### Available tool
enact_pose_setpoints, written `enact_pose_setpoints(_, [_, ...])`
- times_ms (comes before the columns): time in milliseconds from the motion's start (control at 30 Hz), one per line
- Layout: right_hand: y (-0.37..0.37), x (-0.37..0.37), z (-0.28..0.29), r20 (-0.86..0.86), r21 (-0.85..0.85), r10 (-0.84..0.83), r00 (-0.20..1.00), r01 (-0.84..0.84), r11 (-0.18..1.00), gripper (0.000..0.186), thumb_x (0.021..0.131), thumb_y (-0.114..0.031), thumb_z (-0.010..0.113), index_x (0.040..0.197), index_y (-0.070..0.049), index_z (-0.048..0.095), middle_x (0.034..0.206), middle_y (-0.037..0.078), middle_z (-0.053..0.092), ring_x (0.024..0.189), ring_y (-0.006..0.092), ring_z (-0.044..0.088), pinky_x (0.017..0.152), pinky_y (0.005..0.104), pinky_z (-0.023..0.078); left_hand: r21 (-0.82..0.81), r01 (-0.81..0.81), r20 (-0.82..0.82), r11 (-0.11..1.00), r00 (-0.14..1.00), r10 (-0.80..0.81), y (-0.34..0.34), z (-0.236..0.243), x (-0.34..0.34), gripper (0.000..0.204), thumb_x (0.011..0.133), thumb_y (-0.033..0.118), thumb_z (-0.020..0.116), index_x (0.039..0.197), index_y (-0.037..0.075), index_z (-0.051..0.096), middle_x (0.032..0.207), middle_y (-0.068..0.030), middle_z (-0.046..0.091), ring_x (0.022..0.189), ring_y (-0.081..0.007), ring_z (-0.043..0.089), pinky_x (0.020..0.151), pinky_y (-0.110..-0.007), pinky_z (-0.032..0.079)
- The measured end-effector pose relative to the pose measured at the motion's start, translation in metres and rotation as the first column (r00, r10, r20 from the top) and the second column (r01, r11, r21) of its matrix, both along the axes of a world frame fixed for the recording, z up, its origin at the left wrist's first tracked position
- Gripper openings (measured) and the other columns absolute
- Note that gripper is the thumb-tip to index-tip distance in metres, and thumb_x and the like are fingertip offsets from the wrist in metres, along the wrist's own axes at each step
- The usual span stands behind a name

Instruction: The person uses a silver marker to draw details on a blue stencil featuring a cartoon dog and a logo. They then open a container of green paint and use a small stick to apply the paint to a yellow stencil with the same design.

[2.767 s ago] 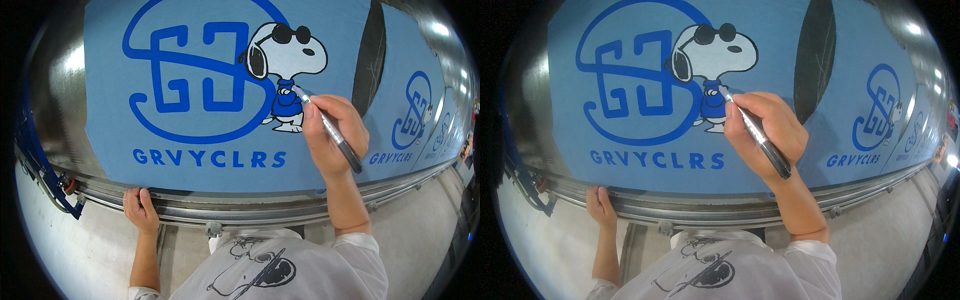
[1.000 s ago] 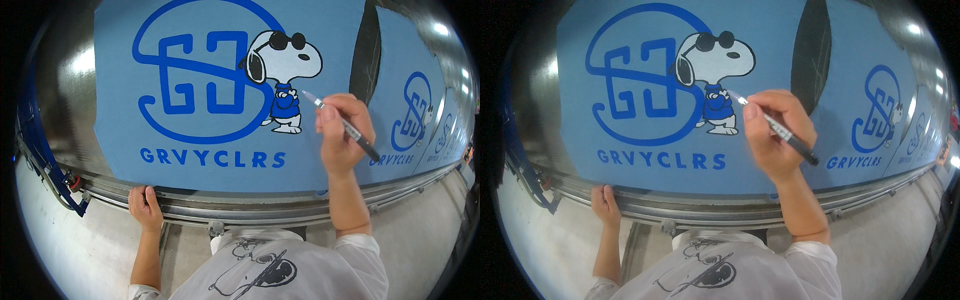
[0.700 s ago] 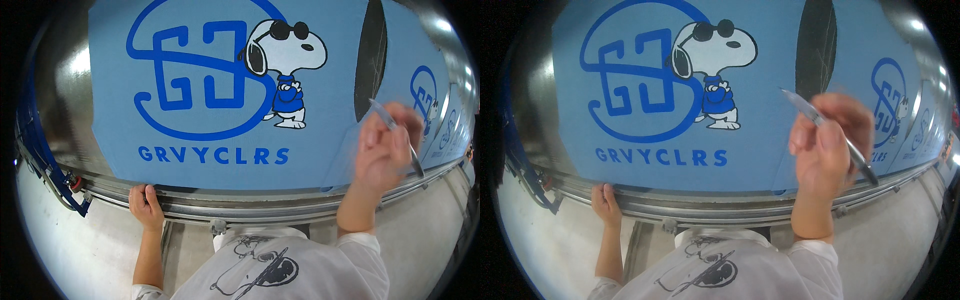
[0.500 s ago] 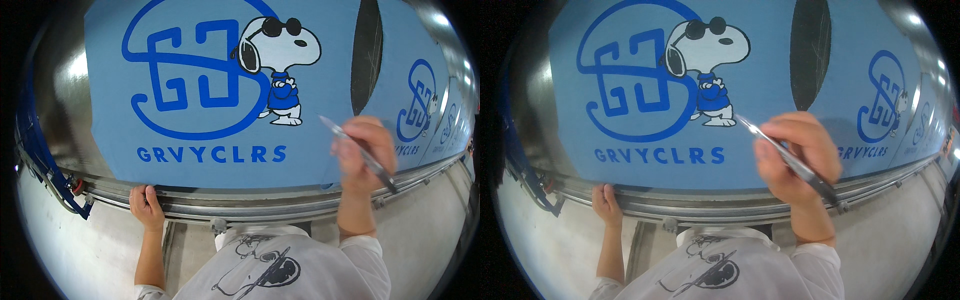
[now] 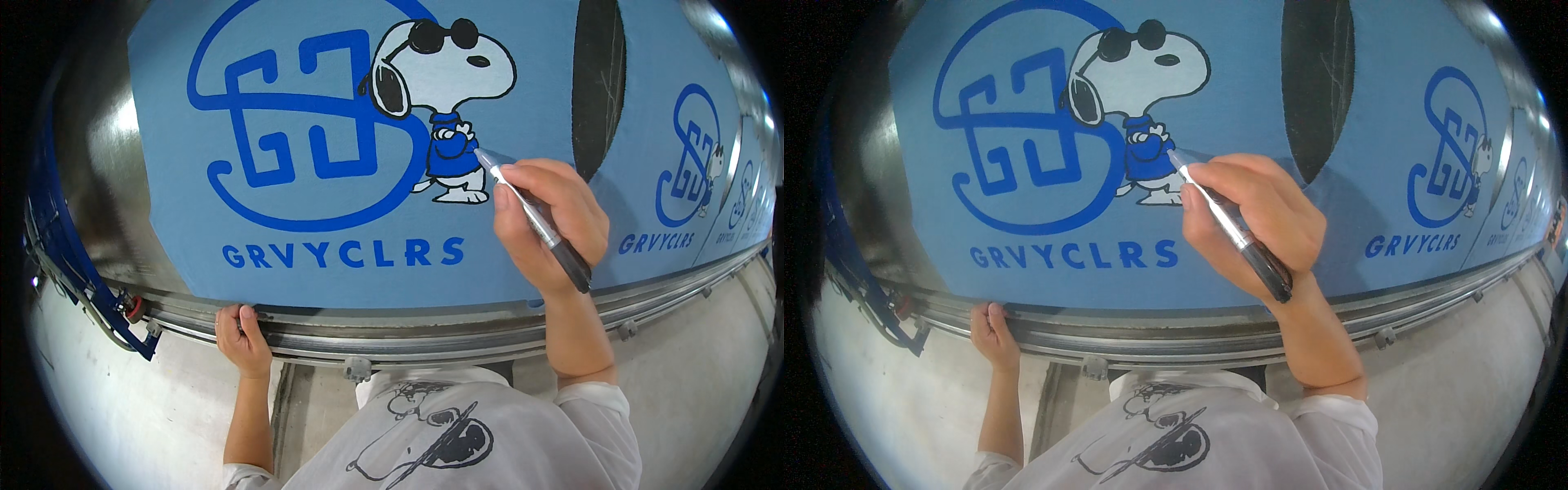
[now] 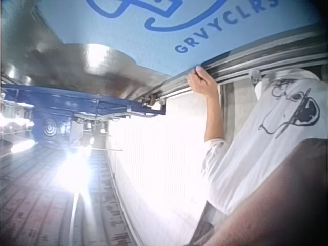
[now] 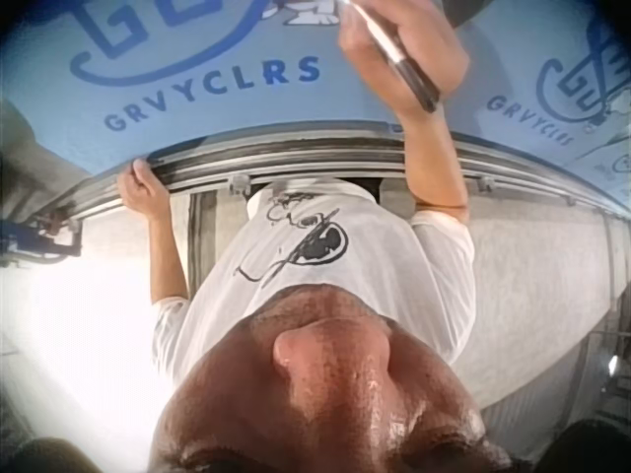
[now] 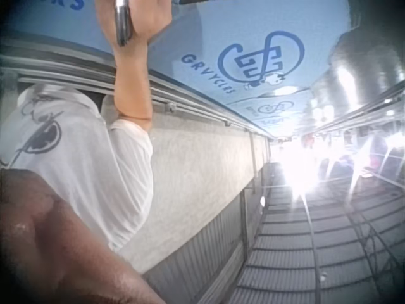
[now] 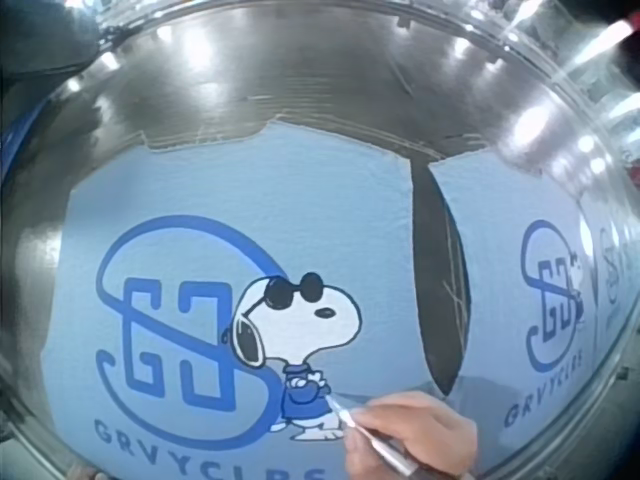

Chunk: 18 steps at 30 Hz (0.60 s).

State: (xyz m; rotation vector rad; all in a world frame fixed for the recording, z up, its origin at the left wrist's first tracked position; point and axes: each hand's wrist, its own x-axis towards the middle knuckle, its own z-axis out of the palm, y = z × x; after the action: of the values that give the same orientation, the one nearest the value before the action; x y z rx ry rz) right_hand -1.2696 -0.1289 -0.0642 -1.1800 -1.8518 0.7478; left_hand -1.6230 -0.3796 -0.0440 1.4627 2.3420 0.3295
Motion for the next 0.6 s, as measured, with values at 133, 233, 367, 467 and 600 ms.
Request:
enact_pose_setpoints(133, [0.0002, -0.0009, -0.001, -0.013, -0.02, 0.007, 1.0, -0.007, 1.0, 0.017, 0.079, 0.002, 0.077, 0.095, 0.003, 0.072, 0.086, 0.014, 0.073, 0.067, 0.015, 0.066, 0.055, 0.0233, 0.049, 0.003, 0.004, -0.001, 1.0, 1.0, -0.004, 0.0001, 0.0001, 0.0, 0.027, 0.106, 0.021, 0.055, 0.087, 0.002, 0.06, 0.074, -0.0087, 0.059, 0.071, -0.0273, 0.053, 0.068, -0.039, 0.041])
enact_pose_setpoints(233, [0.001, -0.001, -0.001, -0.011, -0.006, 0.015, 1.0, -0.015, 1.0, 0.017, 0.079, 0.002, 0.077, 0.095, 0.003, 0.072, 0.086, 0.014, 0.073, 0.067, 0.0148, 0.067, 0.056, 0.0233, 0.05, 0.004, 0.012, -0.003, 1.0, 1.0, -0.012, -0.0011, -0.0008, -0.0013, 0.027, 0.106, 0.022, 0.055, 0.087, 0.002, 0.06, 0.074, -0.0086, 0.059, 0.071, -0.0272, 0.053, 0.068, -0.039, 0.041])
enact_pose_setpoints(367, [0.0014, -0.0026, 0.0006, 0.003, -0.015, -0.007, 1.0, 0.007, 1.0, 0.022, 0.075, 0.003, 0.082, 0.095, 0.0, 0.075, 0.084, 0.011, 0.074, 0.068, 0.0151, 0.069, 0.059, 0.0233, 0.054, 0.008, 0.004, 0.006, 1.0, 1.0, -0.004, 0.0014, -0.0001, 0.0011, 0.027, 0.106, 0.022, 0.055, 0.087, 0.002, 0.06, 0.075, -0.0082, 0.059, 0.071, -0.0264, 0.053, 0.068, -0.038, 0.041])
enact_pose_setpoints(467, [0.0012, -0.0024, 0.0005, 0.006, -0.026, -0.006, 1.0, 0.006, 1.0, 0.021, 0.075, 0.002, 0.082, 0.095, 0.0, 0.075, 0.084, 0.011, 0.074, 0.068, 0.0149, 0.069, 0.058, 0.023, 0.054, 0.001, -0.003, 0.005, 1.0, 1.0, 0.003, 0.0005, 0.0001, 0.0007, 0.028, 0.106, 0.022, 0.055, 0.087, 0.003, 0.06, 0.074, -0.0078, 0.059, 0.071, -0.0256, 0.053, 0.068, -0.038, 0.041])
enact_pose_setpoints(600, [0.0021, -0.0018, -0.0008, 0.004, -0.009, 0.003, 1.0, -0.003, 1.0, 0.02, 0.076, 0.001, 0.082, 0.094, -0.001, 0.075, 0.084, 0.011, 0.074, 0.068, 0.0149, 0.069, 0.058, 0.0229, 0.054, 0.009, -0.002, 0.0, 1.0, 1.0, 0.002, 0.0015, -0.0001, 0.0019, 0.027, 0.106, 0.021, 0.054, 0.087, 0.003, 0.061, 0.073, -0.0074, 0.059, 0.07, -0.025, 0.053, 0.067, -0.037, 0.041])
